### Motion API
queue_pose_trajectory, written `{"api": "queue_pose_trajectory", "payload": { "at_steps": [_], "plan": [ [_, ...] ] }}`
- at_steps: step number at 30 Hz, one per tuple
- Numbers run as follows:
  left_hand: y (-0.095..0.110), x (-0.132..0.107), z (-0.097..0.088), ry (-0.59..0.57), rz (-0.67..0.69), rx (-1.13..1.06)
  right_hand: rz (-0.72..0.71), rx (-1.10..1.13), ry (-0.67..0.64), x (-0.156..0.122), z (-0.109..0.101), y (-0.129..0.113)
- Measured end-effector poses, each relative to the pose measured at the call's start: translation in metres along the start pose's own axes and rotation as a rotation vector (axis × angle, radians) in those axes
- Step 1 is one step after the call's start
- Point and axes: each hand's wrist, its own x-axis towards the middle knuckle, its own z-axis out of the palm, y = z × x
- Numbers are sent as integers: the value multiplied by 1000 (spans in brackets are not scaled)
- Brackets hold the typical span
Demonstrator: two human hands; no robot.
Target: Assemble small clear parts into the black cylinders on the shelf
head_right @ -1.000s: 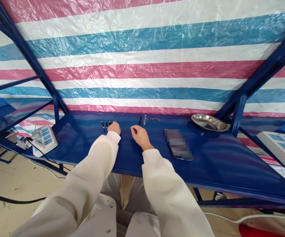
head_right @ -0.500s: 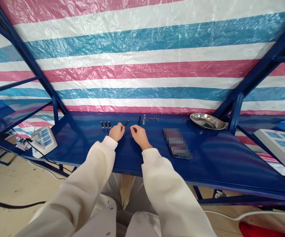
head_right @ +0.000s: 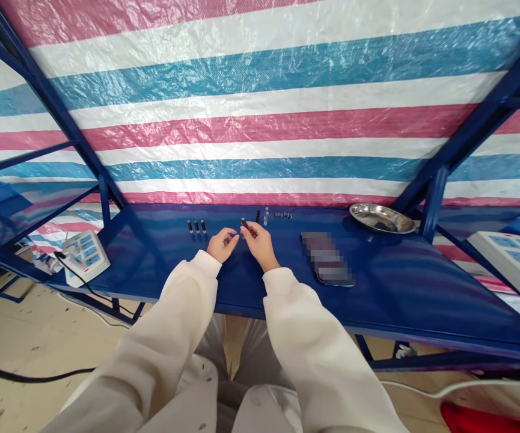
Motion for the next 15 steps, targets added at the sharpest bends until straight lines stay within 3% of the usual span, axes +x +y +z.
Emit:
{"api": "queue_pose_trajectory", "payload": {
  "at_steps": [4,7,15],
  "plan": [
    [0,-1,-3,97,-4,-62,-133,-118,-15,-1,-2,-1],
    [-1,-1,-3,107,27,-99,-218,-184,-50,-1,-3,-1],
    [-5,0,-1,87,57,-53,-251,-233,-97,-2,-4,0]
  ]
}}
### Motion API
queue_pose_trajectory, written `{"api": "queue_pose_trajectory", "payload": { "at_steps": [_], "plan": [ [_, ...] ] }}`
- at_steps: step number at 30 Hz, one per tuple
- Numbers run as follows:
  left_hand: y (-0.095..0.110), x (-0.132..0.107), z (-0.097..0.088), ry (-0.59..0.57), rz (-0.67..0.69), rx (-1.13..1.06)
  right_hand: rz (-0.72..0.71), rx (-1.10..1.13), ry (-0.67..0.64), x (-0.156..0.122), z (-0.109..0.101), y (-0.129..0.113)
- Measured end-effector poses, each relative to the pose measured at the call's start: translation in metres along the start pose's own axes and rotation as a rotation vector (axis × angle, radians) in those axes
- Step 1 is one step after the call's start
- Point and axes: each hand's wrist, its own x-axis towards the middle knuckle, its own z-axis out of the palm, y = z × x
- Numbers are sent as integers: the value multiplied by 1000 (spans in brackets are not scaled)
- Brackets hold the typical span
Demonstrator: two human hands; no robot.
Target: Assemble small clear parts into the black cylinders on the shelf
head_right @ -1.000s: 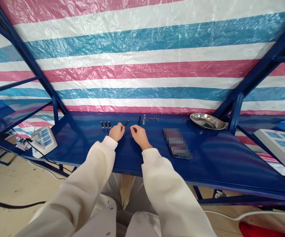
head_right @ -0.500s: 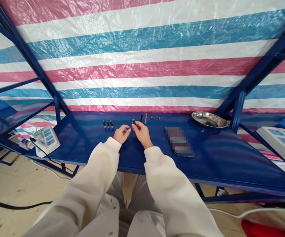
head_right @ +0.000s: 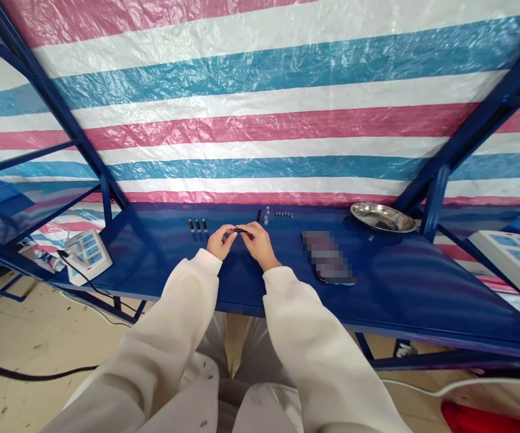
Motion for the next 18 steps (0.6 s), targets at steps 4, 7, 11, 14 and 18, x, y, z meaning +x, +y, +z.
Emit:
{"api": "queue_pose_trajectory", "payload": {
  "at_steps": [4,7,11,14,18],
  "plan": [
    [2,1,-1,7,25,1,-28,13,-13,0,0,-1],
    [4,1,-3,27,17,3,-1,8,22,0,0,-1],
    [3,0,-3,74,-2,-17,138,25,124,0,0,-4],
    [1,0,-3,78,10,-26,214,53,140,-1,-2,-7],
    [0,0,-3,67,22,-13,263,40,34,-2,-3,-10]
  ]
}}
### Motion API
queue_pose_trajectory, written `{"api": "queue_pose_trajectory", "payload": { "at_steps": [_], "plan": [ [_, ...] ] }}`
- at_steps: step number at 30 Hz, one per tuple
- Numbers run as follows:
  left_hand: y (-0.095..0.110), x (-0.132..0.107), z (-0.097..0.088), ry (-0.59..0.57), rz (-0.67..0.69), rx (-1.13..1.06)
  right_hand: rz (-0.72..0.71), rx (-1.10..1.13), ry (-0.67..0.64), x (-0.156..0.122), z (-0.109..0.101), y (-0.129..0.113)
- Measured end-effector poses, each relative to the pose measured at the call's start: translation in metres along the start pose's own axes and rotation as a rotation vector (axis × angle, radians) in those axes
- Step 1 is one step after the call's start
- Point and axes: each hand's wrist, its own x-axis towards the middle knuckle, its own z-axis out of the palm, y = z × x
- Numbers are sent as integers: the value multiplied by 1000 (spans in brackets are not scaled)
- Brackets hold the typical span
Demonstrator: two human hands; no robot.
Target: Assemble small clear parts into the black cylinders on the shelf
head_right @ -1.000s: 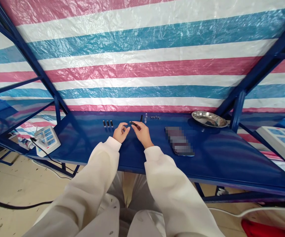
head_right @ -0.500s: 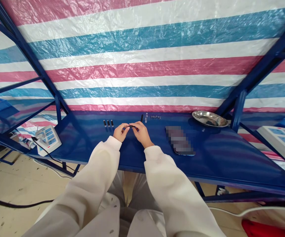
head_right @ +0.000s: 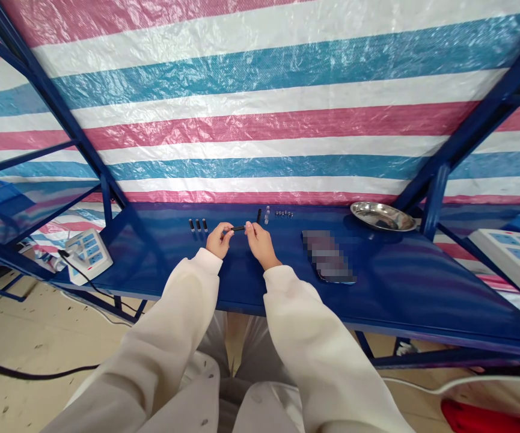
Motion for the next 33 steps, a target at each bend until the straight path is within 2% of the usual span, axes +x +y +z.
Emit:
{"api": "queue_pose_trajectory", "payload": {
  "at_steps": [8,18,26,30,33],
  "plan": [
    [3,0,0,-54,3,-12,25,111,-1,3,4,6],
    [2,1,0,12,42,-16,32,182,-33,3,5,5],
    [4,0,-1,-20,23,77,33,171,-37,2,6,6],
    [3,1,-1,-38,-7,1,16,145,-48,1,6,4],
    [3,2,0,-44,-86,-106,12,143,-58,1,6,2]
  ]
}}
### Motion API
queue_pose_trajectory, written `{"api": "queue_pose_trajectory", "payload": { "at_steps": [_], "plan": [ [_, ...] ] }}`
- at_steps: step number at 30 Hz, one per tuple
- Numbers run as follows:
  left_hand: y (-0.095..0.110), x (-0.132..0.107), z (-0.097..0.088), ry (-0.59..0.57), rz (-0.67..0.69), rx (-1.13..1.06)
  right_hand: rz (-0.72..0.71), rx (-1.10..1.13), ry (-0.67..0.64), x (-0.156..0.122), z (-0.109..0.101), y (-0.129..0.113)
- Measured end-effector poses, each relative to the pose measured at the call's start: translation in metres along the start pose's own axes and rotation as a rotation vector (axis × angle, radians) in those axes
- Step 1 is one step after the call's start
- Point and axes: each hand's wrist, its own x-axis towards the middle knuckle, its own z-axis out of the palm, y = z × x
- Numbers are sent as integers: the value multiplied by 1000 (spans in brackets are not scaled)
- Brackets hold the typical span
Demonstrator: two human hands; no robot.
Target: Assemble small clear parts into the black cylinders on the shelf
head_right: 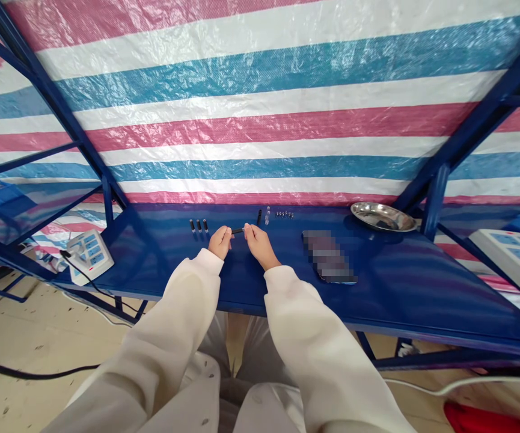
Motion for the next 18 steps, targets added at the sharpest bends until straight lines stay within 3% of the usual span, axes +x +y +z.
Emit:
{"api": "queue_pose_trajectory", "payload": {
  "at_steps": [8,18],
  "plan": [
    [3,5,2,-88,-291,-323,-2,3,-18,1,2,0],
    [10,8,-2,-88,-442,-470,-7,-37,-65,-1,2,1]
  ]
}}
